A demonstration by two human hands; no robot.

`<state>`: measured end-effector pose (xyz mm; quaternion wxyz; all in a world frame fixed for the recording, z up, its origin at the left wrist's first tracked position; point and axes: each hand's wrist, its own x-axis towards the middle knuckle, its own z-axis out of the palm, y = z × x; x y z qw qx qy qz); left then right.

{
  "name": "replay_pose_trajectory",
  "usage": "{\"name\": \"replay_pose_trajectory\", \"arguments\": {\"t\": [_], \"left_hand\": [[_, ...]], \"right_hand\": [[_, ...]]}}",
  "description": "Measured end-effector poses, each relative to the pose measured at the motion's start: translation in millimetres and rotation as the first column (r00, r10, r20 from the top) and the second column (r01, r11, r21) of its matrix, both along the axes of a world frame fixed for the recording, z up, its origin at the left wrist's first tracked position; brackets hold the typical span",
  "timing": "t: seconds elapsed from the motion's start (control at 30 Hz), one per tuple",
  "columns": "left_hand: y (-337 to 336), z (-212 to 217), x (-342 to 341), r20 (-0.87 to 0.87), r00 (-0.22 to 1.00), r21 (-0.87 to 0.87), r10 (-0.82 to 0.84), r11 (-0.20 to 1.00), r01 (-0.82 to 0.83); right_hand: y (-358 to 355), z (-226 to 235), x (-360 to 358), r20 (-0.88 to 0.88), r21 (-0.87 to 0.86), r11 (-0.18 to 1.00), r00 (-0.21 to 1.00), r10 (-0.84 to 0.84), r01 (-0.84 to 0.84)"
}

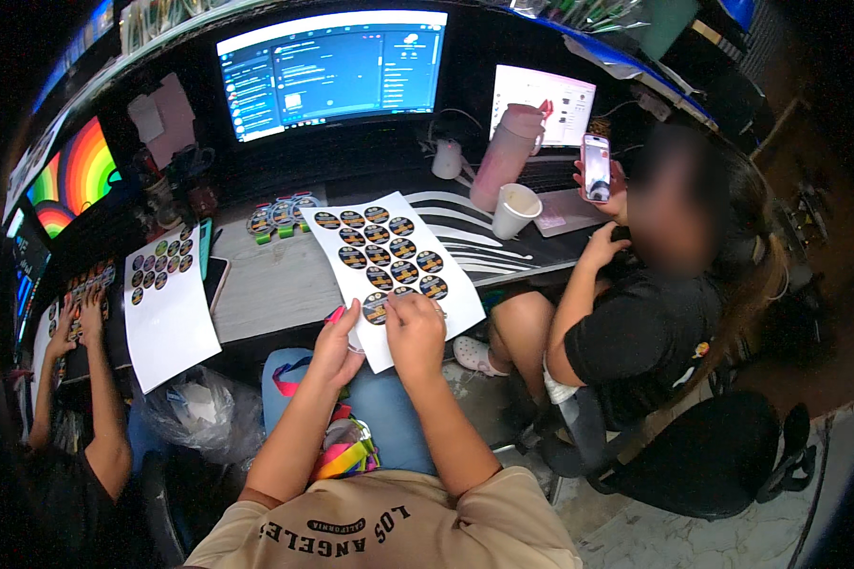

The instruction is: The person assembles small promotional items by peeling circular stickers from a sheet and placing them onto round plastic containers. They then wrap a colorful ribbon around each container and place the finished items on the desk. The process is repeated for multiple units.

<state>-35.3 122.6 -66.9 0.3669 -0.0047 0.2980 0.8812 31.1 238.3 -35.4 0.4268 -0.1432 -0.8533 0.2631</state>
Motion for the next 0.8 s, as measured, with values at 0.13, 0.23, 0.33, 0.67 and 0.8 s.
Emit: {"name": "replay_pose_trajectory", "arguments": {"t": [0.13,0.23,0.33,0.67,0.8], "left_hand": [[-0.7,0.5,-0.9,-0.007,1.000,0.029,-0.027,0.999,0.028],[-0.8,1.7,-0.8,0.004,0.999,0.053,-0.043,0.998,0.042],[-0.1,3.0,-0.1,-0.014,0.999,0.097,-0.031,0.995,0.033],[0.1,2.9,-1.9,0.004,0.999,0.107,-0.042,0.993,0.042],[0.0,3.9,-2.6,0.015,1.000,0.109,-0.012,0.994,0.011]], "right_hand": [[-0.5,1.1,0.0,-0.003,0.039,0.999,1.000,-0.003,0.003],[-0.6,1.5,0.1,-0.035,0.054,0.999,0.999,0.001,0.001],[-2.2,2.3,0.8,-0.053,0.032,0.999,0.998,0.021,-0.020],[-1.0,-1.4,0.8,-0.104,0.143,0.989,0.994,0.038,-0.023],[-1.1,-0.5,-0.5,-0.104,0.028,0.998,0.993,0.063,-0.060]]}}
